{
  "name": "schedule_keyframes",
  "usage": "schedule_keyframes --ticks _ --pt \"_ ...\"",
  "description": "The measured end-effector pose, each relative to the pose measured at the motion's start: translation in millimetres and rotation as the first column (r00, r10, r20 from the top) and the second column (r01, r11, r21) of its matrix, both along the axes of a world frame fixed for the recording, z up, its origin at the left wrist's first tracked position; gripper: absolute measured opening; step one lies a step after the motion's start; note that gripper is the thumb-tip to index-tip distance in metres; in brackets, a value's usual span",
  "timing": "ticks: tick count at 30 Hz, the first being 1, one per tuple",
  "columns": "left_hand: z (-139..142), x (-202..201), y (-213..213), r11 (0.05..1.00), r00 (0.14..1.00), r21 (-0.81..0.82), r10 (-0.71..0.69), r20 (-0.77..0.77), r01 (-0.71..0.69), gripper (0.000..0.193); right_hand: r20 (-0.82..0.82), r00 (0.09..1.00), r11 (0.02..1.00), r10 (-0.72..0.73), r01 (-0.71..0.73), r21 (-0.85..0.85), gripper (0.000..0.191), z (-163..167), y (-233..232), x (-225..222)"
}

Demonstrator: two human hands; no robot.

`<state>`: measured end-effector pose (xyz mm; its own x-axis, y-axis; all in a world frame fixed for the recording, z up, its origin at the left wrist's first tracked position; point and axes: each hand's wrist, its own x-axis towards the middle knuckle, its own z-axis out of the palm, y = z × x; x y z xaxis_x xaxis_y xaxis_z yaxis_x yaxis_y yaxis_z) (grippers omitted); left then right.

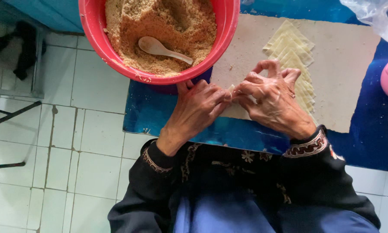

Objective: The person folds thin square pastry wrappers into triangular shapes and stacks them on a board. They then take a wrapper, spoon brown filling from a red basin onto it, and fold the wrapper closed around the filling, repeating the process.

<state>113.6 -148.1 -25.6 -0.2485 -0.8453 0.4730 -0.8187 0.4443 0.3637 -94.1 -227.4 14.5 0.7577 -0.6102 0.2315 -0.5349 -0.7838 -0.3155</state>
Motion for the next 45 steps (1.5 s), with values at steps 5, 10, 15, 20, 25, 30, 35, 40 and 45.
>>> schedule_keyframes --ticks 5,10,15,20,25,30,35,40,45 --pt "-2 0 0 0.998 0.998 -0.056 0.035 0.046 -0.032 0.017 0.037 0.998 0.996 -0.046 0.049 -0.073 0.013 0 8 4" --pt "-3 1 -1 0.999 0.996 -0.024 0.043 0.079 -0.041 0.017 0.042 0.994 0.937 -0.097 0.105 -0.333 0.011 -1 34 3" --pt "-5 -1 0 0.999 0.999 -0.02 0.035 -0.036 -0.036 0.039 -0.035 0.987 0.905 -0.158 0.13 -0.405 0.01 -7 35 5" --pt "-9 -3 -3 0.997 0.994 -0.045 0.065 0.088 -0.061 0.025 0.026 0.994 0.956 -0.11 0.113 -0.272 0.01 -6 23 3" --pt "-11 -8 -3 0.989 0.977 -0.102 0.127 0.171 -0.11 0.028 0.044 0.987 0.907 -0.152 0.157 -0.392 0.009 -9 28 5" --pt "-10 -11 1 0.974 0.946 -0.163 0.195 0.258 -0.157 0.035 -0.02 0.986 0.901 -0.165 0.142 -0.41 0.013 -9 28 5" --pt "-6 -9 -3 0.983 0.97 -0.078 0.179 0.162 -0.169 0.033 -0.065 0.974 0.887 -0.217 0.169 -0.43 0.035 -4 47 3" --pt "-3 -4 -2 0.978 0.976 0.012 0.206 0.072 -0.207 0.059 -0.181 0.951 0.87 -0.252 0.14 -0.472 0.04 -9 47 8" --pt "-4 1 -1 0.988 0.99 0.072 0.137 -0.011 -0.136 0.081 -0.263 0.925 0.86 -0.274 0.113 -0.498 0.056 -16 28 16"
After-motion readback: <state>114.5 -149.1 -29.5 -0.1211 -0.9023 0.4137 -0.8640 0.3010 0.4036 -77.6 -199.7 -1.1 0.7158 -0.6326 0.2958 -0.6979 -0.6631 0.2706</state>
